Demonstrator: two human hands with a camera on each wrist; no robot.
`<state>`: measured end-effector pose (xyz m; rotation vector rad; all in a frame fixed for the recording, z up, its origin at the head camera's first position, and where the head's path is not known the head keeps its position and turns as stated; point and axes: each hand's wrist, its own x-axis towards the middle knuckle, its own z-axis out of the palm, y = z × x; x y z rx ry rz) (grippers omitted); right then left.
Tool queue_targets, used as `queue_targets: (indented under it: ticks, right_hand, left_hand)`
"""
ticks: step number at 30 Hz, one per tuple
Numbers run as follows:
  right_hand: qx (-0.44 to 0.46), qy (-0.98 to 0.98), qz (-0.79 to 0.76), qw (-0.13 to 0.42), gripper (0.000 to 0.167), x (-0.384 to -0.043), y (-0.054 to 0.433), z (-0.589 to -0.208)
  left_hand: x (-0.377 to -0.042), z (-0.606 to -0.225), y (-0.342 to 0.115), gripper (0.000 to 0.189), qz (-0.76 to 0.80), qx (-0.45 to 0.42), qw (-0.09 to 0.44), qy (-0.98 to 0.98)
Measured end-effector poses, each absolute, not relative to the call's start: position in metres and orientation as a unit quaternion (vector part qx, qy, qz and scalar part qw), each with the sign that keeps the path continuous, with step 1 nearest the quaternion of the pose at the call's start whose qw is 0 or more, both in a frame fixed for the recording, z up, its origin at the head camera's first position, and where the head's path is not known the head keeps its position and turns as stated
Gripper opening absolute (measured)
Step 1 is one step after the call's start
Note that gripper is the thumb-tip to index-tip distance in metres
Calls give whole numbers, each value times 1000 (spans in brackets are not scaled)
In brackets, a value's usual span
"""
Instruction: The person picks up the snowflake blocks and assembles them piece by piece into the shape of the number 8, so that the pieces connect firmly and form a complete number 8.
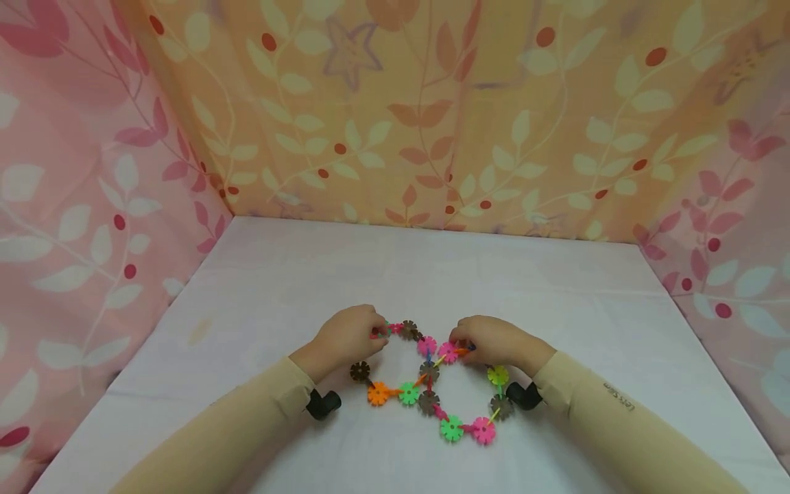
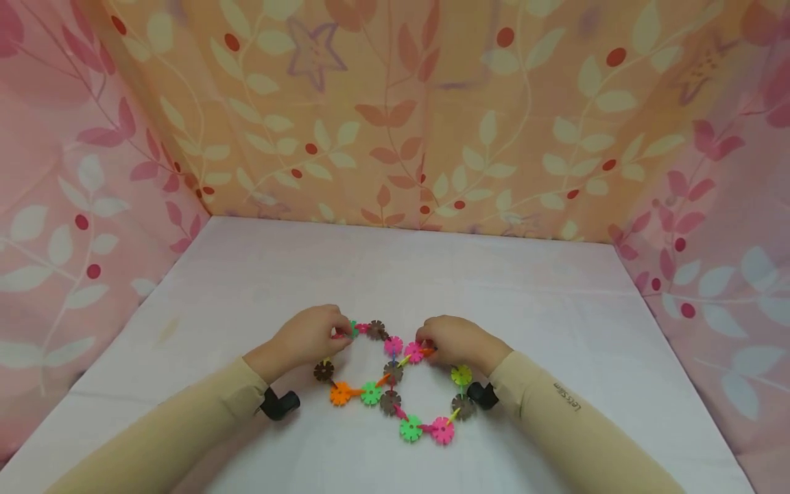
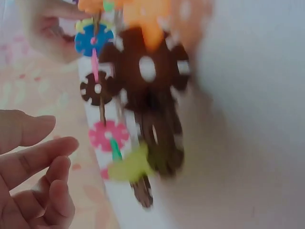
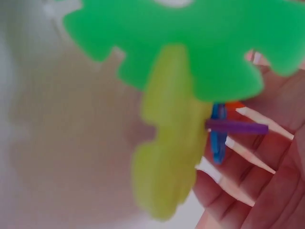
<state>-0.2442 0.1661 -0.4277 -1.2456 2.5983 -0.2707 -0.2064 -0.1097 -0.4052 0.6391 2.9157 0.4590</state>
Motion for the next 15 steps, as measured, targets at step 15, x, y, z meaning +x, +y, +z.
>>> queue_targets:
  ticks: [15]
  right_hand:
    - [-399, 890, -122, 181, 17, -279, 186, -426]
  left_hand:
    - [-219, -434, -129, 6, 278, 100, 171, 940]
